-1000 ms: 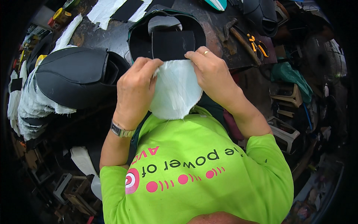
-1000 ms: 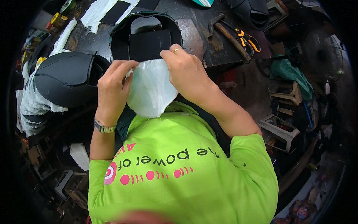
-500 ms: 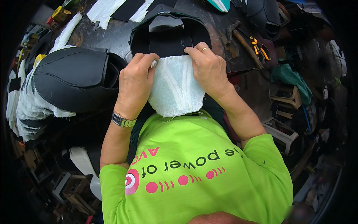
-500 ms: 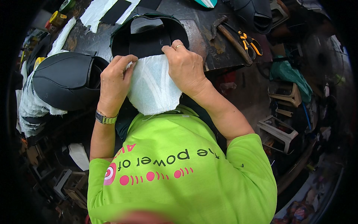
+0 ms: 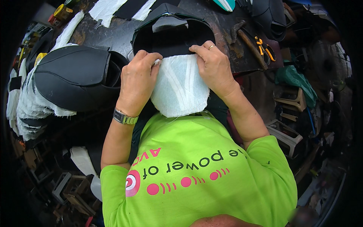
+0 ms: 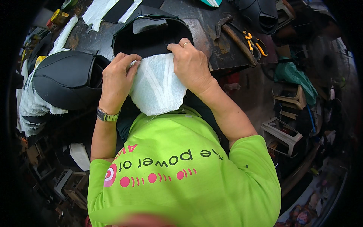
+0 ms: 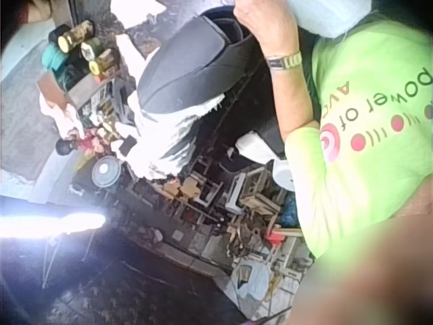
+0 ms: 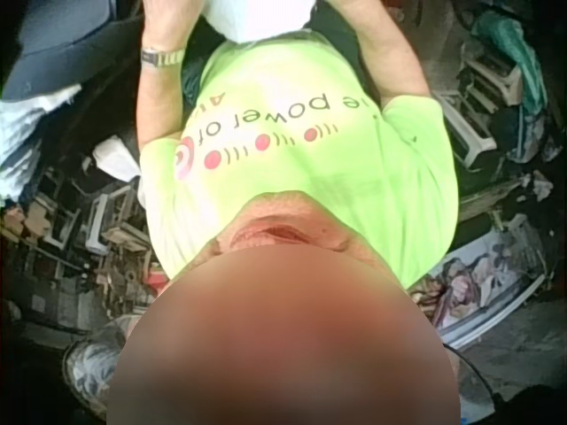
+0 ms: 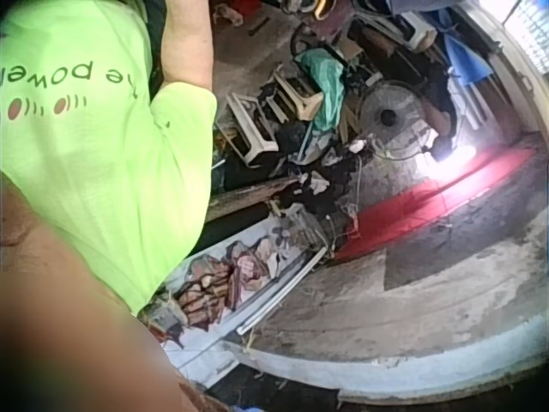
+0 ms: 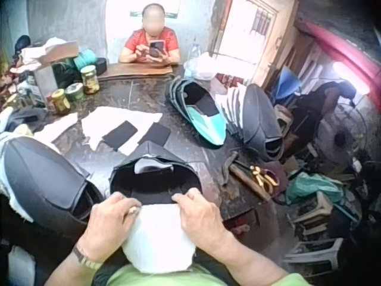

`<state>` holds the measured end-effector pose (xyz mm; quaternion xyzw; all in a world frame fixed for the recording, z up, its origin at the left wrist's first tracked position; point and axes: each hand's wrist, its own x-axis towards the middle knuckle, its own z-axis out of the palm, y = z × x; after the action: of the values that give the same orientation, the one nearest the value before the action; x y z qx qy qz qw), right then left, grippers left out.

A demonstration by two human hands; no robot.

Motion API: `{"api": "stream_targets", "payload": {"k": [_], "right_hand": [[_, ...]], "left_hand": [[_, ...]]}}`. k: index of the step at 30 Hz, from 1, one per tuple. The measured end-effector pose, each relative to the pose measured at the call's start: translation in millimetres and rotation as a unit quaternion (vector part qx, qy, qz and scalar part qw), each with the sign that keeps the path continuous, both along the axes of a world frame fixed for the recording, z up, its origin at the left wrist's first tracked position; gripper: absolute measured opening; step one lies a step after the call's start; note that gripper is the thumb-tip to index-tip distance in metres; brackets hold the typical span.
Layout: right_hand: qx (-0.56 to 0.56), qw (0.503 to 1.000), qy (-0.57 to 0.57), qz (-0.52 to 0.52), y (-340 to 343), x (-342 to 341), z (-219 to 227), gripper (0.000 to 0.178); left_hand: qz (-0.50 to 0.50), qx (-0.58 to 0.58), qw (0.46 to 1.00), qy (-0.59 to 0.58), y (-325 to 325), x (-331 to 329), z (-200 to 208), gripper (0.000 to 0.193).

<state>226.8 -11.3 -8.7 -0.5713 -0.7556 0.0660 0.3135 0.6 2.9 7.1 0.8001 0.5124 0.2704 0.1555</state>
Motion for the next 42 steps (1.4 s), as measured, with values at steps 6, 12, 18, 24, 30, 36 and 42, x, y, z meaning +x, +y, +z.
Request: {"api": "stream_targets", "payload": {"k": [6,12,18,24,30,36,42], "right_hand": [[-0.009,1.0,-0.003,-0.001,-1.0,0.0,-1.4,0.02],[-0.018,1.0,-0.003,-0.002,-1.3,0.3,-4.6,0.016],[-0.008,1.0,-0.016,-0.004,1.2,0.4,-7.2,0.011],[-0.013,0.995,0.087,-0.053,-10.1,10.4,7.2,0.034],[-0.084,0.986,0.101,-0.106,-14.7,29.2,4.1,0.037],[-0.117,0.912,0.393,-0.011,-14.0,12.5,26.6,0.016],[0.126,0.96,0.174,0.178,-41.4,-36.0,65.5,0.041]], "left_hand": [[0.005,-0.015,1.0,0.019,2.4,-0.2,-1.5,0.013],[0.017,-0.027,0.999,0.041,-1.4,4.4,4.4,0.018],[-0.019,0.194,0.962,0.193,-1.9,23.5,6.3,0.035],[-0.142,0.074,0.943,0.292,1.1,43.4,16.2,0.044],[-0.096,-0.043,0.961,0.254,4.5,72.9,9.3,0.034],[-0.029,0.046,0.987,-0.148,12.1,70.7,-18.9,0.032],[-0.131,-0.167,0.778,-0.591,-12.9,47.1,-44.4,0.048]]}}
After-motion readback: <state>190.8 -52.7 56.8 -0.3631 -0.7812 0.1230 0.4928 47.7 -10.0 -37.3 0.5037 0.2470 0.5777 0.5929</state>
